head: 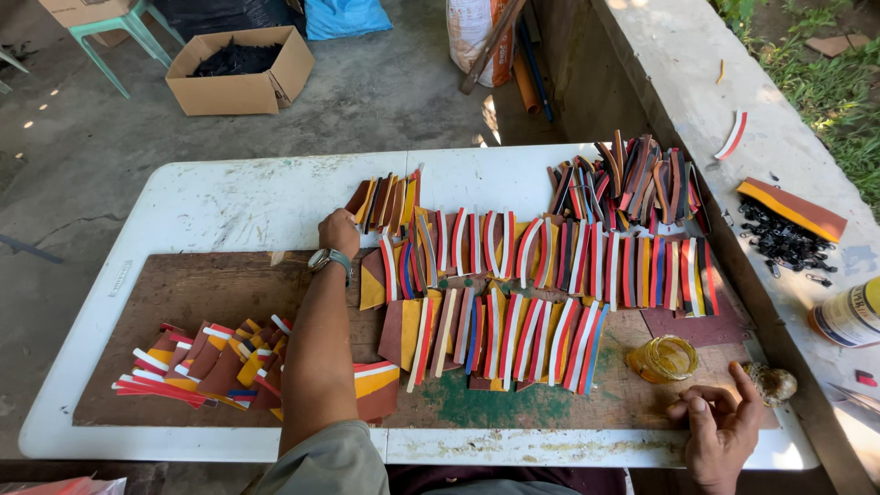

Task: The person repeatedly picks up small, multicolored leather strips from a table, applies a yellow adhesive from a small jar to the edges, and presses the strips together. The person handles the strips one at a time, aligning and bonding them into small stacks.

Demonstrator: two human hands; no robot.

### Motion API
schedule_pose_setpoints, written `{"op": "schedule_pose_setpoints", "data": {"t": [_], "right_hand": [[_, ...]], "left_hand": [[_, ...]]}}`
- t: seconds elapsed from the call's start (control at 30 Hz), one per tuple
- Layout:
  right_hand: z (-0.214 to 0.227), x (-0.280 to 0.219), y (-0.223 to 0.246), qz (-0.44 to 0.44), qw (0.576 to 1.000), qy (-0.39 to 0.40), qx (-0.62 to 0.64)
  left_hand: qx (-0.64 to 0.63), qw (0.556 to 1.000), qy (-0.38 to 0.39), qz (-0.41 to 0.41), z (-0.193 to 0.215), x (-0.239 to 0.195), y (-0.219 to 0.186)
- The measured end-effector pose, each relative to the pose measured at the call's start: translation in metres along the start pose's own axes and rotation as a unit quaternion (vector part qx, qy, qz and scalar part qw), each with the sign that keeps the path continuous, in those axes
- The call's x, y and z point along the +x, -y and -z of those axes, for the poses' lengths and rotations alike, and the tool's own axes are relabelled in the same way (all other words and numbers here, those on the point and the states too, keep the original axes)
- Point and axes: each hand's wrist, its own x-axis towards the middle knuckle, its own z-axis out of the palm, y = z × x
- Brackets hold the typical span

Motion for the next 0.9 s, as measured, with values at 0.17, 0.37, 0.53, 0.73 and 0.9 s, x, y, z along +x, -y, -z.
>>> {"op": "schedule_pose_setpoints", "data": {"t": [0.17,0.37,0.53,0.73,0.9], "right_hand": [[0.0,-0.003,0.001,0.008,1.0,0.006,0.0],[0.003,-0.002,-0.005,0.008,1.0,0.006,0.008],[0.004,-0.002,-0.01,0.001,1.0,0.001,-0.009],[0.0,-0.001,-0.006,-0.009,1.0,-0.001,-0.023],[-0.004,-0.001,0.001,-0.025,0.999,-0.018,-0.041]], "left_hand": [[0.024,1.0,-0.006,-0.014,0.003,-0.005,-0.005],[0.059,0.996,0.065,-0.015,0.021,-0.015,-0.021],[0.083,0.993,0.076,-0.043,0.028,-0.016,-0.026],[0.1,0.987,0.117,-0.042,0.019,0.001,-0.011],[0.135,0.985,0.091,-0.056,0.007,0.007,-0.007]]}}
